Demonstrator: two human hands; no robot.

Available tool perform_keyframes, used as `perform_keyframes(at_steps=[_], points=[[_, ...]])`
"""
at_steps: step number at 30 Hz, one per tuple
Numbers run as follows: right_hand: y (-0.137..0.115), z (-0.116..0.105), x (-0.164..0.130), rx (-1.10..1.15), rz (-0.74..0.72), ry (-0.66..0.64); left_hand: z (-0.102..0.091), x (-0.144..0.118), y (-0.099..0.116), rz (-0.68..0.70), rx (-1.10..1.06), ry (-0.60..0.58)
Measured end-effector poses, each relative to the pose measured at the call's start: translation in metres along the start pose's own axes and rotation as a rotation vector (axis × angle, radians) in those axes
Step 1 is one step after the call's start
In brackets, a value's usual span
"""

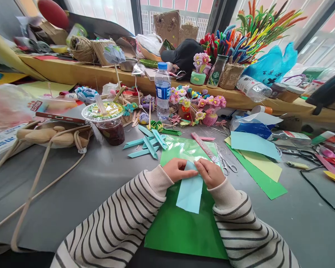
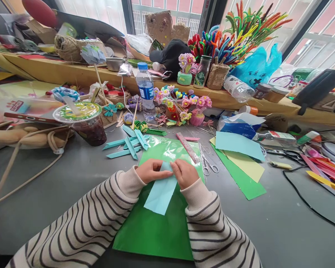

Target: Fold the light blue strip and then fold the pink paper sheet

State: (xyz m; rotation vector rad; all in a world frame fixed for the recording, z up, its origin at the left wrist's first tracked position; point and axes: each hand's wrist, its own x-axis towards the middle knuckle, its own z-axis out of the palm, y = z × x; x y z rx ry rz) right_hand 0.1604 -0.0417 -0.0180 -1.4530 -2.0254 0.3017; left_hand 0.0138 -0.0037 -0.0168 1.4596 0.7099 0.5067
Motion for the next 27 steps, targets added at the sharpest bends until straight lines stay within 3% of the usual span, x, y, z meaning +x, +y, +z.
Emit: perform_keyframes(at_steps=[7, 12, 17, 27], points=[[-0.001, -0.005, -0.002, 0.154, 0.155, 0.014, 0.001, -0.001, 0.002, -0.024, -0.157, 0.01], [-0.001, -0.01, -0.002, 0.273, 0.2, -0.048, 0.002, -0.001, 0.003, -0.024, -0.254, 0.075], [0.0, -0.01, -0.004, 0.424, 0.225, -0.07, 0.0, 0.0, 0.001, 0.037, -0.214, 0.116], [0.001, -0.01, -0.005, 0.491, 0.236, -0.142, 0.0, 0.003, 0.001, 0.082, -0.094, 0.224]])
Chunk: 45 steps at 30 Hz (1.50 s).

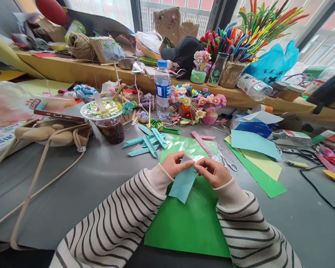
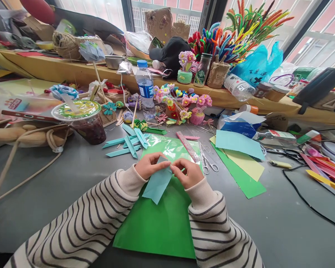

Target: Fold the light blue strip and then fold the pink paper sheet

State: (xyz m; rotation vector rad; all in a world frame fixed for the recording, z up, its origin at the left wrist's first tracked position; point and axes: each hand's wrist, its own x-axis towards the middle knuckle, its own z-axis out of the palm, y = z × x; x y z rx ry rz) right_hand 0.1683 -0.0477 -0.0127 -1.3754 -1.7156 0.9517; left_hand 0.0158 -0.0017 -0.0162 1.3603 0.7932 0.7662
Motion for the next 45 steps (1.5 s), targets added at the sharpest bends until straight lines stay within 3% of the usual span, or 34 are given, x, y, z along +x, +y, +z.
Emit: perform_keyframes(at_steps=[11, 21, 30, 34, 36, 41, 45], points=[[-0.003, -0.001, 0.001, 0.198, 0.101, -0.085, -0.001, -0.002, 0.005, -0.047, -0.073, 0.067], [-0.002, 0.003, 0.001, 0.18, 0.113, -0.103, 0.0, -0.002, 0.005, -0.003, -0.066, 0.079], [-0.004, 0.004, 0.003, 0.049, 0.005, -0.113, 0.0, -0.002, 0.006, 0.014, -0.069, 0.072], [-0.004, 0.0, 0.0, 0.104, 0.038, -0.097, -0.003, 0.0, 0.003, -0.004, -0.166, 0.166], [-0.003, -0.002, 0.0, 0.16, 0.096, -0.041, -0.005, 0.002, 0.001, -0.028, -0.255, 0.216], [0.001, -0.006, 0.002, 0.337, 0.139, 0.245, -0.005, 0.005, 0.003, -0.09, -0.405, 0.232], [0.005, -0.008, 0.004, 0.515, 0.169, 0.454, -0.004, 0.005, 0.006, -0.111, -0.407, 0.219]])
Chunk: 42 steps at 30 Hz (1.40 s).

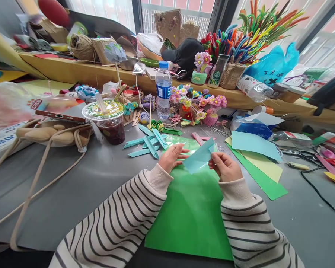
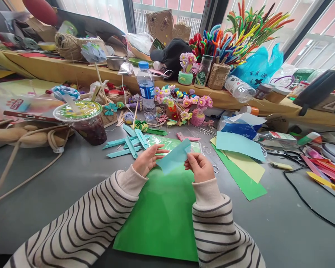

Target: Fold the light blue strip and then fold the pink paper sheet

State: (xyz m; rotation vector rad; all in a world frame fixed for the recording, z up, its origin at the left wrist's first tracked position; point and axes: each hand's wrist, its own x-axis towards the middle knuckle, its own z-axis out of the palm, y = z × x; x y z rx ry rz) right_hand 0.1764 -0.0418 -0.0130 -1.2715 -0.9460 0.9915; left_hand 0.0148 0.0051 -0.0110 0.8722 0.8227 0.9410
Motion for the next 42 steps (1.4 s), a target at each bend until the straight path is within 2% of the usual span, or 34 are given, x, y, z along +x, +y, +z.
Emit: perform_keyframes(at_steps=[2, 5, 10, 13, 16, 19, 23, 25, 30, 37, 39, 42], points=[[0.001, 0.0, 0.001, 0.045, 0.002, 0.073, 0.001, -0.001, 0.0, -0.019, 0.076, -0.049], [0.0, 0.001, 0.0, 0.052, 0.009, 0.098, 0.002, -0.004, 0.0, -0.008, 0.178, -0.115], [-0.006, -0.003, -0.001, -0.028, 0.088, -0.029, 0.001, -0.003, -0.001, 0.043, 0.249, -0.13], [-0.014, -0.01, 0.001, -0.165, 0.004, -0.009, 0.0, -0.003, -0.004, 0.057, 0.292, -0.186], [-0.022, -0.017, 0.002, -0.333, -0.102, -0.042, -0.001, -0.003, -0.006, 0.038, 0.338, -0.246], [-0.025, -0.02, 0.0, -0.387, -0.126, -0.035, 0.0, -0.003, -0.005, 0.062, 0.309, -0.19], [-0.02, -0.013, -0.002, -0.322, -0.062, 0.016, 0.001, -0.002, 0.0, 0.066, 0.06, -0.039], [-0.015, -0.006, -0.004, -0.236, -0.048, 0.027, 0.001, -0.002, 0.001, 0.036, -0.004, -0.049], [-0.002, 0.018, -0.012, -0.081, -0.021, -0.022, 0.001, -0.004, -0.003, -0.034, 0.071, -0.15], [0.003, 0.028, -0.018, -0.128, -0.012, -0.171, 0.0, -0.005, -0.003, -0.006, 0.051, -0.047], [0.004, 0.027, -0.016, -0.154, -0.048, -0.133, 0.0, -0.005, -0.003, -0.008, 0.057, -0.048], [0.003, 0.024, -0.014, -0.189, -0.162, 0.002, 0.0, -0.005, -0.003, -0.018, 0.075, -0.057]])
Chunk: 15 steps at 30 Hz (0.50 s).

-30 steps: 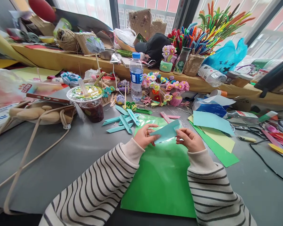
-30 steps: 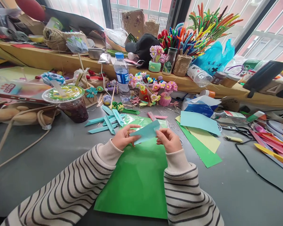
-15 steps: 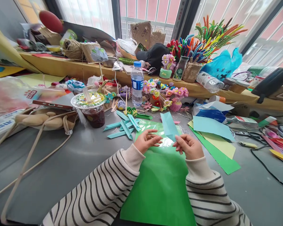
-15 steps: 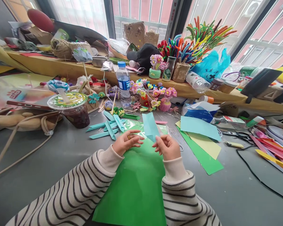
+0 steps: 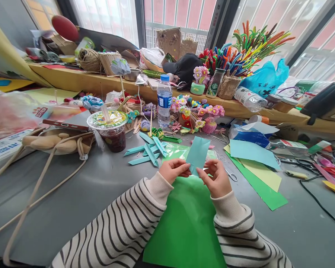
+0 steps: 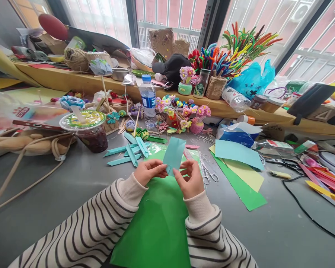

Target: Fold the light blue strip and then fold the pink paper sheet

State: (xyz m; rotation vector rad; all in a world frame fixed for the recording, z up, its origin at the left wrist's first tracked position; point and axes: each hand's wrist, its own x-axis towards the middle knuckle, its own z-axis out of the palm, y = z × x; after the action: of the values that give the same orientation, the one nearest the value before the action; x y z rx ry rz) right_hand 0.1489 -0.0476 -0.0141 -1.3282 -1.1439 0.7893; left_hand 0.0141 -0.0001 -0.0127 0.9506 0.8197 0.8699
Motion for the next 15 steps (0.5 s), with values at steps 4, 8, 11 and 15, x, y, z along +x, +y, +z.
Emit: perform_keyframes(at_steps=[4, 8, 11, 15], points=[[-0.0036, -0.0055, 0.0022, -0.094, -0.177, 0.033, 0.0003, -0.0001, 0.0002, -0.006, 0.019, 0.007], [-0.0028, -0.0072, 0.0017, -0.265, -0.213, -0.063, 0.0017, -0.0011, 0.0007, -0.002, 0.047, -0.018], [0.0015, -0.0049, 0.0011, -0.281, -0.18, -0.065, 0.003, -0.0012, -0.0008, 0.02, 0.073, -0.044], [0.002, -0.0054, 0.0008, -0.264, -0.124, -0.108, 0.0032, 0.0001, -0.0042, 0.04, 0.063, -0.064]])
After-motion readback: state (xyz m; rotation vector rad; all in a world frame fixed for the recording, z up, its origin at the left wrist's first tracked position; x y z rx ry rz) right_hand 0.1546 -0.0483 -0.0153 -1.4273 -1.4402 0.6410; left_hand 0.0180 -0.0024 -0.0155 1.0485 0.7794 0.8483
